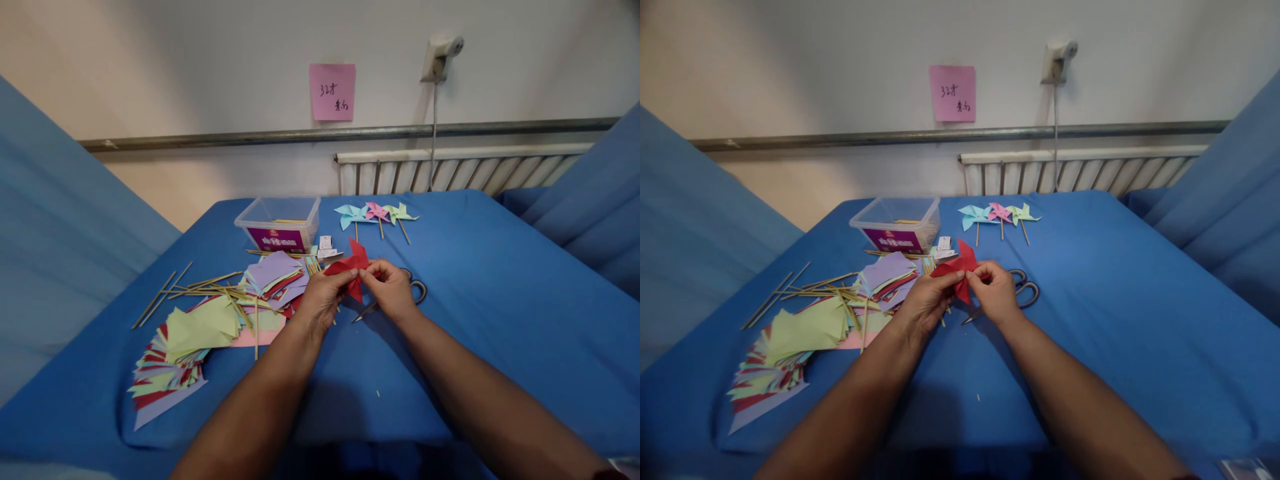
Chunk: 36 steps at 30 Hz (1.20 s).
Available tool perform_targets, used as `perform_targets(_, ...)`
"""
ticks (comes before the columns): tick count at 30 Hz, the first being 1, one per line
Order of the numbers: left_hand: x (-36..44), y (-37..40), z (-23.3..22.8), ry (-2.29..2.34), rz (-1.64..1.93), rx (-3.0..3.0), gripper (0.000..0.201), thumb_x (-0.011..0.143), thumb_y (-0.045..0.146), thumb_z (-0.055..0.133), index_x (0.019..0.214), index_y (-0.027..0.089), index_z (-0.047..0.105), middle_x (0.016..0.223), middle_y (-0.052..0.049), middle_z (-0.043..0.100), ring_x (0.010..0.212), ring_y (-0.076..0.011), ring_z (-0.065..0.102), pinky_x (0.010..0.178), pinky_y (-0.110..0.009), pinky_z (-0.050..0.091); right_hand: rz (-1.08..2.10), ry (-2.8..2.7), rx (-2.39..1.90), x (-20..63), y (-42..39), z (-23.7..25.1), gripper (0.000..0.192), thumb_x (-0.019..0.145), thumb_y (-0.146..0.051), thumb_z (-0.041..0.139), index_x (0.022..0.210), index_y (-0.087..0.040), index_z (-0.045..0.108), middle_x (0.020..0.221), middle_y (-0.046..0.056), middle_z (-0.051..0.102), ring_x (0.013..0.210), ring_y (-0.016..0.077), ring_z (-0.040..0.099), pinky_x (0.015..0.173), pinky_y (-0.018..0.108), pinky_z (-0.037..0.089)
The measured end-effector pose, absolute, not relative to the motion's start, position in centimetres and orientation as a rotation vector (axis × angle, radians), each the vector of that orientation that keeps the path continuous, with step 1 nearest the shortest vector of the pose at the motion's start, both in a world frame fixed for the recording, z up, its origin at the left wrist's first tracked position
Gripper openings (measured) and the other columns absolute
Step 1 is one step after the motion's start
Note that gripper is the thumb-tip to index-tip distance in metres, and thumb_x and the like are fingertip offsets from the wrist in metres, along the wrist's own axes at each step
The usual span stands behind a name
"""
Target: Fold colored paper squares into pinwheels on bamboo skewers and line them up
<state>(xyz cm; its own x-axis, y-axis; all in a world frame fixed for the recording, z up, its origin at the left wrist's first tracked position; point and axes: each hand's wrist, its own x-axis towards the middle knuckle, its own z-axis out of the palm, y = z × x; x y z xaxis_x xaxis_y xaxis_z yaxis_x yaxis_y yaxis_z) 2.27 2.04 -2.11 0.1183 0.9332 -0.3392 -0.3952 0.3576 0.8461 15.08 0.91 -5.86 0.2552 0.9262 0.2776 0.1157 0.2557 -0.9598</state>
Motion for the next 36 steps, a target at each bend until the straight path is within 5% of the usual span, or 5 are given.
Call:
perform_targets(27,2.5,2.0,-2.2,1.011,1.102,0.654,0.026,0.049,0.016,0.083,0.071,0.01,0.071,0.067,-0.005,0.07,0.06,-0.0144,0.063,0.059,-0.024,0.05,0.807,-1.177,-1.175,14.9,0.8,-6.1,0.027,0.075,-0.043,0.066,0.067,-0.018,0.06,0.073,0.002,0.063,0.062,0.0128,0.053,0.061,0.026,0.044)
perform_targets(32,2.0,2.4,-1.6,1.021,1.215,0.662,0.023,0.052,0.016,0.08,0.072,0.011,0.071,0.068,-0.005,0.071,0.059,-0.0144,0.064,0.058,-0.024,0.051,0.824,-1.081,-1.143,15.1,0.9,-5.6,0.028,0.075,-0.046,0.066,0.085,-0.019,0.062,0.092,0.004,0.067,0.07,0.014,0.06,0.065,0.027,0.047)
perform_targets(36,0.5,3.6,-0.7,1.018,1.374,0.647,0.024,0.051,0.015,0.079,0.072,0.011,0.069,0.066,-0.004,0.071,0.057,-0.0145,0.064,0.059,-0.026,0.053,0.831,-0.987,-1.197,15.7,1.6,-5.9,0.035,0.074,-0.046,0.066,0.094,-0.019,0.06,0.074,-0.001,0.064,0.068,0.0158,0.061,0.061,0.026,0.046)
